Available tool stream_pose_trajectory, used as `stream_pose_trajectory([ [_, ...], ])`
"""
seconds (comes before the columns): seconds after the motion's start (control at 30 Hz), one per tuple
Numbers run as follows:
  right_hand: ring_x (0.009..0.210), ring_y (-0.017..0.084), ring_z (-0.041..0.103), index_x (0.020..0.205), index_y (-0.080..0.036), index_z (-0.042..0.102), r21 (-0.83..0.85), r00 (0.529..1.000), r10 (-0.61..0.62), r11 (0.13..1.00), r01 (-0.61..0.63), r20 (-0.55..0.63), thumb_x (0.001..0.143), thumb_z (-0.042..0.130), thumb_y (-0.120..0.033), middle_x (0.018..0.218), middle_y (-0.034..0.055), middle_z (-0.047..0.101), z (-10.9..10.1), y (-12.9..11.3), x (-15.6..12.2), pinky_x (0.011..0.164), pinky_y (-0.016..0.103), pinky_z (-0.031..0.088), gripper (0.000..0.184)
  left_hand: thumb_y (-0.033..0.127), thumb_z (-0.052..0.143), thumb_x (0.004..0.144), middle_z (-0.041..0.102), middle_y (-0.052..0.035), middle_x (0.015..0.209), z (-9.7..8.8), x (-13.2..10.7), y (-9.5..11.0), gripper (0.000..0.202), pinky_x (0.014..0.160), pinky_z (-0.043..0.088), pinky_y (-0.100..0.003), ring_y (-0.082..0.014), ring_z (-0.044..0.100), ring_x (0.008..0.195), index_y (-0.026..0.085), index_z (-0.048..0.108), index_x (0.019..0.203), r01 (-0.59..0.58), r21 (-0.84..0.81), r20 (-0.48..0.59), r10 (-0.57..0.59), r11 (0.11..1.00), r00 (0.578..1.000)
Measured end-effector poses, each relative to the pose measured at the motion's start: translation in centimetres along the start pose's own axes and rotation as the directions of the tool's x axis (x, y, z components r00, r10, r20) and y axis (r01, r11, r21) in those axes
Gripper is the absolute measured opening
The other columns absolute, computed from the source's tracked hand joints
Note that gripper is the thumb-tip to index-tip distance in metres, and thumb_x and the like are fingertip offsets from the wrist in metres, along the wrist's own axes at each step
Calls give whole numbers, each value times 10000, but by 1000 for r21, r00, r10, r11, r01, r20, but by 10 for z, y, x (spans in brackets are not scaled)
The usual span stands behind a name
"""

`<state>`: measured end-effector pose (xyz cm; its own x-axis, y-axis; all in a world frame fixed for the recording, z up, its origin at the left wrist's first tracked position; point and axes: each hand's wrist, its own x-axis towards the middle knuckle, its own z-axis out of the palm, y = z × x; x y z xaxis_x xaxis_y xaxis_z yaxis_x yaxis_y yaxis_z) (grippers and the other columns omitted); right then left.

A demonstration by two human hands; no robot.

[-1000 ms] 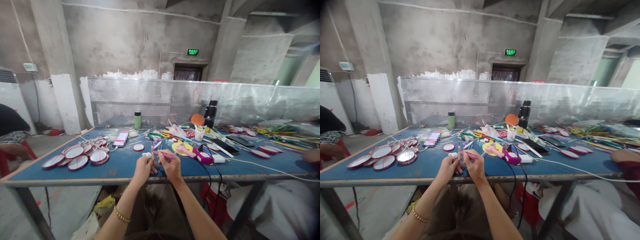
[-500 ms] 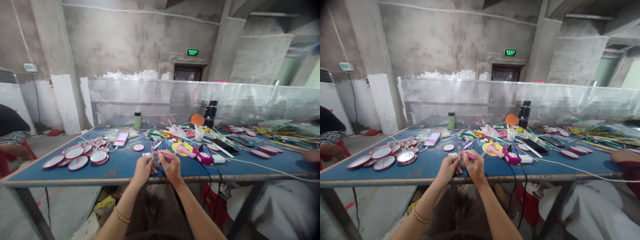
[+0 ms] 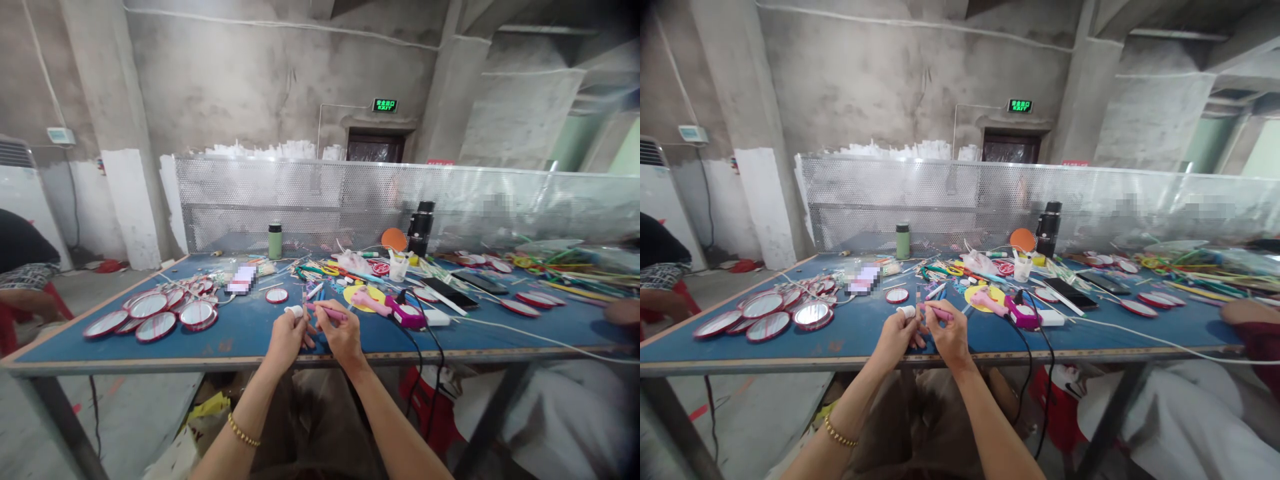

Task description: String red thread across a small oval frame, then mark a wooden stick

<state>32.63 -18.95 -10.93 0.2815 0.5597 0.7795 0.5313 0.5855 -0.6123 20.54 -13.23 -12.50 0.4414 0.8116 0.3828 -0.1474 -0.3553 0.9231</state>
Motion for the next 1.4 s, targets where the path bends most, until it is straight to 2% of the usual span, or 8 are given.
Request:
stream_pose_trajectory([
  [0.2, 545, 130, 605, 899, -204, 729, 19, 999, 22, 1000, -21, -47, 939, 582, -361, 738, 19, 688, 1, 3, -2, 538, 251, 519, 220, 299, 581, 839, 716, 17, 601, -1, 0, 0, 120, 369, 428, -153, -112, 652, 383, 191, 564, 791, 8, -5, -6, -8, 1000, 1000],
  [0.5, 621, 151, 642, 890, -207, 736, 8, 1000, 2, 1000, -2, -14, 923, 597, -352, 761, 33, 714, 0, 1, -1, 549, 250, 517, 205, 342, 603, 844, 713, 21, 602, 0, 1, -1, 167, 362, 424, -151, -110, 650, 378, 197, 557, 777, 14, -19, -4, -15, 1000, 1000],
  [0.77, 574, 134, 615, 877, -195, 731, -3, 998, 6, 1000, -6, -56, 933, 579, -348, 764, 35, 711, 1, 2, -1, 551, 253, 523, 223, 326, 596, 845, 719, 16, 600, 0, 1, -1, 146, 370, 431, -159, -118, 655, 387, 196, 562, 787, 17, -14, -3, -17, 1000, 1000],
  [1.07, 612, 145, 633, 885, -202, 741, -23, 1000, -12, 1000, 12, -21, 917, 596, -341, 745, 27, 711, 1, 0, 0, 586, 256, 534, 203, 326, 599, 855, 716, 22, 599, 0, 1, -1, 155, 366, 428, -153, -110, 648, 381, 200, 560, 774, 7, -10, -6, -7, 1000, 1000],
  [1.4, 555, 132, 606, 893, -207, 732, 21, 998, 8, 1000, -6, -69, 936, 583, -360, 741, 19, 682, 2, 5, -3, 527, 249, 513, 218, 300, 593, 843, 720, 16, 605, -1, 1, -1, 121, 365, 428, -153, -114, 653, 386, 193, 564, 796, 24, -20, -3, -24, 999, 1000],
])
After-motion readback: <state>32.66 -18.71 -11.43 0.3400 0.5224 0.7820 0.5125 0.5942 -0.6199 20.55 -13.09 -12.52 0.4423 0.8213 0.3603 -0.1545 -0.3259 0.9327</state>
